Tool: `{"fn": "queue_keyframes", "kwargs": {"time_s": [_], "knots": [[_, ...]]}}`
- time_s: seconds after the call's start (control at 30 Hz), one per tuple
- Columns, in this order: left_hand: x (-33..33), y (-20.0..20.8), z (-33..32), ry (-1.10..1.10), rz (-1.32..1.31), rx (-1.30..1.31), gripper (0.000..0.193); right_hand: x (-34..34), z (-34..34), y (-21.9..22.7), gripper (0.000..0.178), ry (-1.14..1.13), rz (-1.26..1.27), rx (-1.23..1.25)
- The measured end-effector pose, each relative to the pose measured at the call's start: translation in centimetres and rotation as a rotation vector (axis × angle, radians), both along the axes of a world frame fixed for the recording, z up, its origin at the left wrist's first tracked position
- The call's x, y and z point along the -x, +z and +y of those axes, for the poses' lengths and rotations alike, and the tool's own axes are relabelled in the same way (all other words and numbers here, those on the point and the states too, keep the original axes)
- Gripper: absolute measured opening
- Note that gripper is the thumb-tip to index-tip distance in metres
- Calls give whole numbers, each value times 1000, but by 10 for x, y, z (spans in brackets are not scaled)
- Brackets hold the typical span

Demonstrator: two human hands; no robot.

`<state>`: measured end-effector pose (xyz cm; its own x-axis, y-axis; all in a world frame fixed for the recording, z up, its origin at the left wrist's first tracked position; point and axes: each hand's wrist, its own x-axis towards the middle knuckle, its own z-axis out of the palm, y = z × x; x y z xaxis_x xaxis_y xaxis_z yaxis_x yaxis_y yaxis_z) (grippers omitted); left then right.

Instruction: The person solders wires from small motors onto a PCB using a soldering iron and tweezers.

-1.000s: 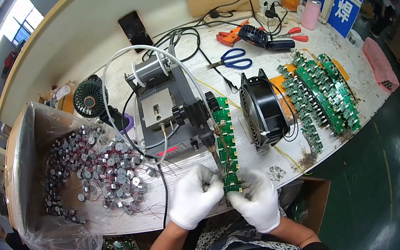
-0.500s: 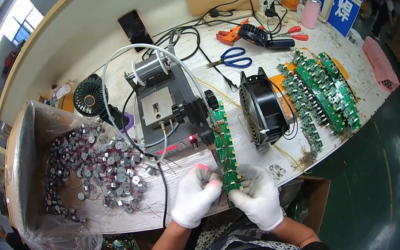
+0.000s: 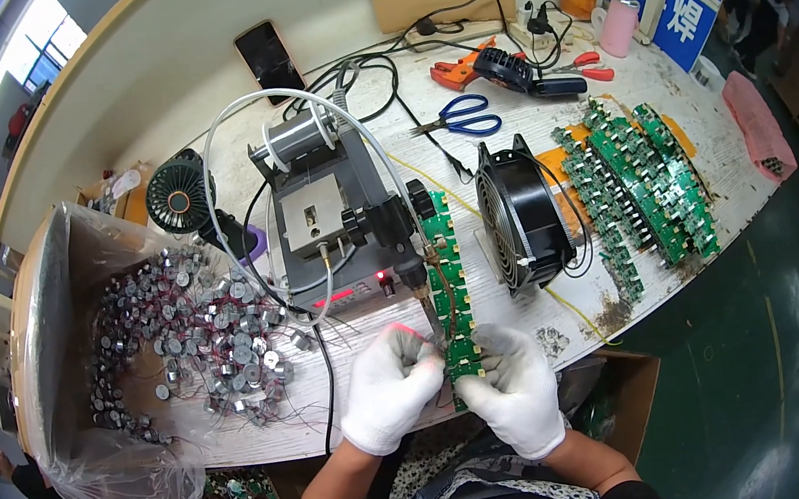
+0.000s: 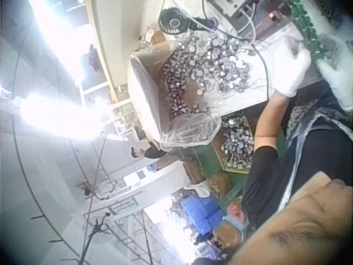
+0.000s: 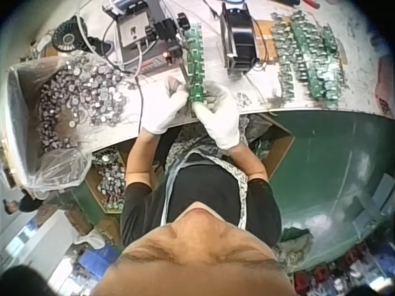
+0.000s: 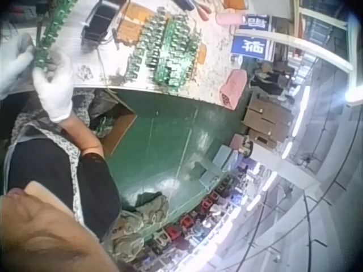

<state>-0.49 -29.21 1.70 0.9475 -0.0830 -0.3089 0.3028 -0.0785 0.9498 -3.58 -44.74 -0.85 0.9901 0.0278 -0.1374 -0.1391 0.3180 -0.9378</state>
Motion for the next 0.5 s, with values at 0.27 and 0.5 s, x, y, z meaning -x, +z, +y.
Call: {"fn": "queue_keyframes", "kwargs": {"time_s": [0.27,0.5], "knots": [[0,-5,0,3,-2,-57,12,-1,0,2,52,7,57,9],[1,1,7,-142,15,-157,17,5,-1,1,50,10,52,-10]]}}
